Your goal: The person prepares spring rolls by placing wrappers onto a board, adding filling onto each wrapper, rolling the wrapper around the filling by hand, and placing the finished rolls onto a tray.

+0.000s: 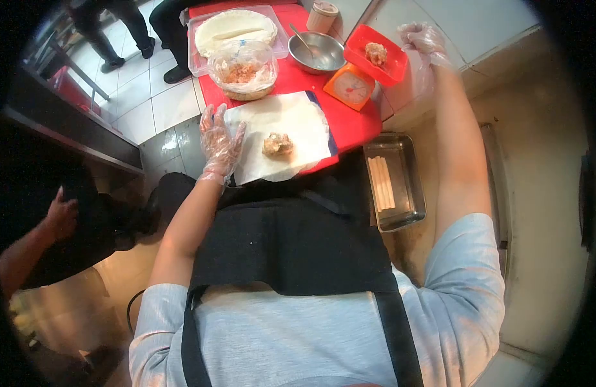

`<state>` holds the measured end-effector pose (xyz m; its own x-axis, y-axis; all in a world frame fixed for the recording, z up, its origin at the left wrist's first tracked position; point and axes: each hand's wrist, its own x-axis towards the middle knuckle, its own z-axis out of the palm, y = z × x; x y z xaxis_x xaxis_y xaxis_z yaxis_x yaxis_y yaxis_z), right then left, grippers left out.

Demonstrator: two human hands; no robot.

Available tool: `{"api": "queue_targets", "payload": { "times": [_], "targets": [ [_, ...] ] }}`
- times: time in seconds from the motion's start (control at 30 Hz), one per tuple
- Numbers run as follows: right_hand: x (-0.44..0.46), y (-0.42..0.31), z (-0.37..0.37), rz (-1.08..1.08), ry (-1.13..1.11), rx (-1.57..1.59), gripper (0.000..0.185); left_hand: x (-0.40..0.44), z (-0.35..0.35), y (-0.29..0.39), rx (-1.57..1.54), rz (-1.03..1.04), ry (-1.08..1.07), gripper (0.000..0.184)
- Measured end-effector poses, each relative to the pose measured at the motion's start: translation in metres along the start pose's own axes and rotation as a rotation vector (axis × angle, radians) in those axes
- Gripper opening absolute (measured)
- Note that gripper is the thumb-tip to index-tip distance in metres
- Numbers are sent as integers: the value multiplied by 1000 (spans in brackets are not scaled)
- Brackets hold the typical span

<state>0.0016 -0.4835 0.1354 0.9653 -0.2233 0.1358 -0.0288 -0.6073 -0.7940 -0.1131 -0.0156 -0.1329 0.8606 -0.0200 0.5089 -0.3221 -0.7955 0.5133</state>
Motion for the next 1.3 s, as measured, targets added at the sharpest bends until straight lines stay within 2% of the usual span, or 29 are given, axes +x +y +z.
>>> {"api": "queue_targets", "payload": {
  "times": [0.17, 0.2, 0.27, 0.33, 0.37, 0.47, 0.5, 0.6, 0.7, 0.8, 0.9, 1.1, 1.2, 1.3],
  "targets": [
    [33, 45, -16, -94, -111, 70, 21, 0, -1, 1, 4, -4, -14, 66],
    [32, 45, -14, -61, -83, -45, 21, 0, -2, 2, 0, -9, -21, 66],
    [-18, -8, 22, 4, -26, -276, 23, 0, -3, 3, 2, -16, -34, 66],
    [-60, -27, 57, -18, 40, -265, 21, 0, -2, 3, 10, -22, -39, 65],
    [-67, -27, 68, -30, 71, -258, 20, 0, -1, 2, 12, -13, -29, 65],
    [-25, 40, 86, 28, 46, 94, 19, -1, 2, -3, 26, 6, -16, 65],
    [-19, 53, 84, -34, 4, 53, 22, -1, 4, -4, 29, 6, -17, 66],
    [-41, 38, 82, 5, 86, -11, 17, 0, 4, -4, 26, 1, -22, 66],
    [-44, 47, 72, -18, 82, 146, 10, 0, 0, -1, 12, -10, -41, 65],
    [-74, 5, 68, -1, 126, 76, 14, 0, -3, 2, -2, -17, -52, 65],
    [-51, 20, 64, 55, 232, -356, 21, 0, -5, 5, 0, -38, -60, 65],
    [0, 59, 31, 171, -5, -458, 31, 0, -4, 5, -8, -63, -51, 63],
    [-8, 53, 19, 279, 28, -145, 29, 0, -2, 3, 4, -61, -52, 63],
    [-20, 34, 8, 261, 62, -240, 27, 0, 0, 1, 19, -51, -48, 64]
  ]
}}
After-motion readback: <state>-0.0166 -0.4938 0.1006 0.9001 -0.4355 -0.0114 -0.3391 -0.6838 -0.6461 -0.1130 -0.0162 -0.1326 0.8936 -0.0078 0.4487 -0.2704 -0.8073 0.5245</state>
